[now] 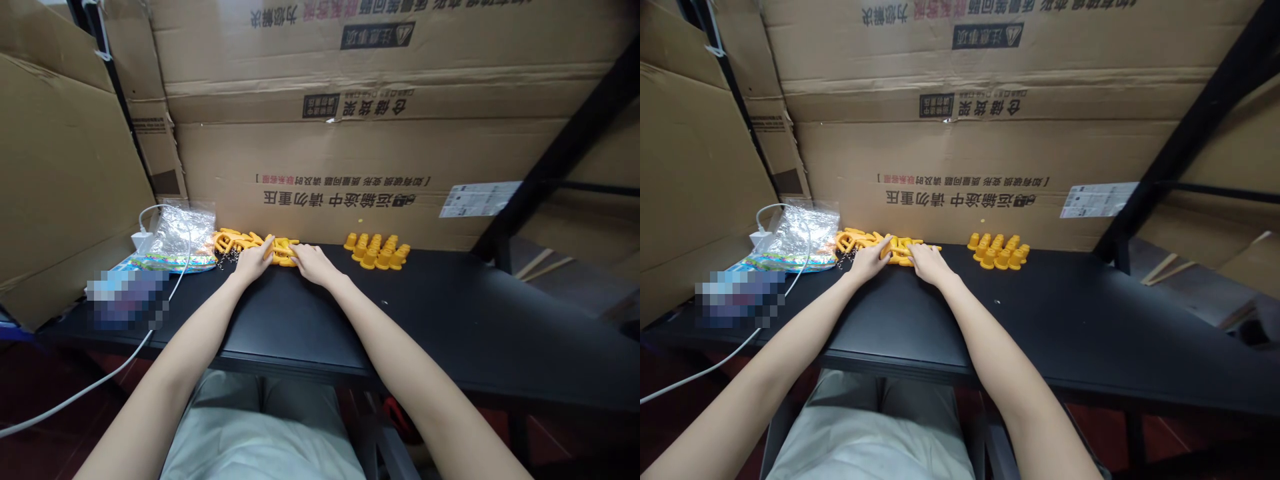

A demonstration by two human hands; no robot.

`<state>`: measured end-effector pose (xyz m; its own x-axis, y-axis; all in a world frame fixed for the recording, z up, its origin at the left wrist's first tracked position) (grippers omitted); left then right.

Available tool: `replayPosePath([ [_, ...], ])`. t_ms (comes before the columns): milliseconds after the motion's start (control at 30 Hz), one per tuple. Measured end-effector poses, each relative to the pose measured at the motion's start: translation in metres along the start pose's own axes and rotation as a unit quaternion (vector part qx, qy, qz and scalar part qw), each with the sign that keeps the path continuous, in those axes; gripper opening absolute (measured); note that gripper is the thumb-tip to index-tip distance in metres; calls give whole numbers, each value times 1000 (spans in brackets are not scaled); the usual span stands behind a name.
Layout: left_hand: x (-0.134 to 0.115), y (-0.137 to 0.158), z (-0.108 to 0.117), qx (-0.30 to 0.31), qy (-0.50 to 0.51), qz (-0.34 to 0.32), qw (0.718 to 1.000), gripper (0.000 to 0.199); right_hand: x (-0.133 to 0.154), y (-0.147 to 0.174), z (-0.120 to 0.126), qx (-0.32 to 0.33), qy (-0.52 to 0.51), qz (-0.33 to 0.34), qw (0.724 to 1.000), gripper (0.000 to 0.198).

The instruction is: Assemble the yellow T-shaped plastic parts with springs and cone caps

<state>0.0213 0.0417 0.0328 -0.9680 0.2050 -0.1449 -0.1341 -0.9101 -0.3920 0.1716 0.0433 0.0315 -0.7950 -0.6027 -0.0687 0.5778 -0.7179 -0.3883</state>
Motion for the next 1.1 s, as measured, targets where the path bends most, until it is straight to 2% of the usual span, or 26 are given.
replayPosePath([
  [200, -5, 1, 0, 8, -8, -14, 1000, 55, 3, 0, 10, -15, 29, -17, 999, 21],
  [400, -8, -1, -2, 10, 4, -12, 1000, 56, 3, 0, 20, -57, 51, -39, 996, 25],
  [633, 1, 0, -3, 12, 17, -4, 1000, 53, -1, 0, 0, -9, -20, -2, 1000, 31],
  [800, 1, -1, -2, 7, 19, 1, 1000, 52, 0, 0, 2, 1, 11, -14, 1000, 26],
  [967, 5, -3, -3, 4, 26, 13, 1000, 43, 0, 1, 13, -31, 42, -30, 998, 23],
  [1100, 17, -5, -3, 6, 29, 40, 999, 38, -15, 4, 25, -73, 52, -79, 993, 23],
])
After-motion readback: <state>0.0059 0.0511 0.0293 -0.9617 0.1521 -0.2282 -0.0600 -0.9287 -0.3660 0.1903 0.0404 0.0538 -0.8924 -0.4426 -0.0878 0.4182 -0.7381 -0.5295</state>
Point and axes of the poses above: each hand's wrist, its own y-axis away from the middle knuckle, its own z-axis out of the back of the hand, x = y × z, the point moved 6 cm from there along -y, towards the middle knuckle, and after that the axes turned 2 degrees about z, right-handed, at the moved point
